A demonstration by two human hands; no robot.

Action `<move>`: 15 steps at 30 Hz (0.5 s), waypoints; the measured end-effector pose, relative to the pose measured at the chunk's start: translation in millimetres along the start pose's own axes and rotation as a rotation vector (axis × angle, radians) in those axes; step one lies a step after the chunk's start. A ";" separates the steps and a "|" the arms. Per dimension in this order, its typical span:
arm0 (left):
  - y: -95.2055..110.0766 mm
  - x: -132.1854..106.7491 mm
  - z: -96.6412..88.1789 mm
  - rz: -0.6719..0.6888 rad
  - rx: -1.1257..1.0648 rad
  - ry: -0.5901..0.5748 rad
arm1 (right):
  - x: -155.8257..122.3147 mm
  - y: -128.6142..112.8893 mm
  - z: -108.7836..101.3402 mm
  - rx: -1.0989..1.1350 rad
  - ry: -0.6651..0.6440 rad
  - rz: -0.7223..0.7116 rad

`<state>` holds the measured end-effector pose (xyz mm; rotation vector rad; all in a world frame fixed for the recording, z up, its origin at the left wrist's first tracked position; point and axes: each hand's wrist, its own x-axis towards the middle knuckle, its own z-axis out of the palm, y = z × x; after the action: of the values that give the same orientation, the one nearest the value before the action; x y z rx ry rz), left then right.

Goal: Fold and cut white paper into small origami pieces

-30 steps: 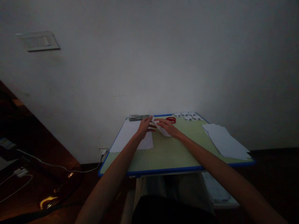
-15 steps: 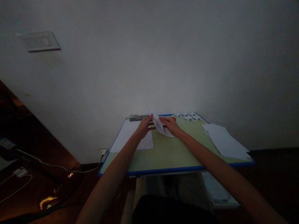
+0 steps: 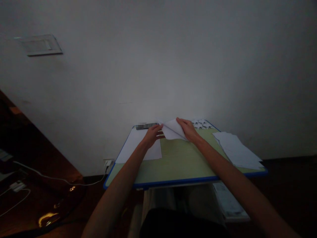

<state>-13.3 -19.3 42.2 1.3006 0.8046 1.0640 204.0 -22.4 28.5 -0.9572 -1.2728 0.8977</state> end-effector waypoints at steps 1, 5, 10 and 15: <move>0.2 -0.6 0.5 0.008 0.011 0.001 | 0.8 -0.5 -0.6 0.005 0.013 -0.005; -1.3 0.1 -1.3 0.023 0.086 0.050 | 3.2 -3.9 -4.2 0.001 0.088 -0.054; -5.1 3.9 -5.2 0.029 0.177 0.127 | 4.0 -14.6 -19.9 -0.076 0.282 -0.174; -5.5 4.8 -3.0 0.053 0.227 0.145 | 4.0 -27.3 -36.1 -0.197 0.516 -0.308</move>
<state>-13.6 -13.5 36.9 1.4537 1.0287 1.1444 240.8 -31.1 53.8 -1.0281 -1.0311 0.2600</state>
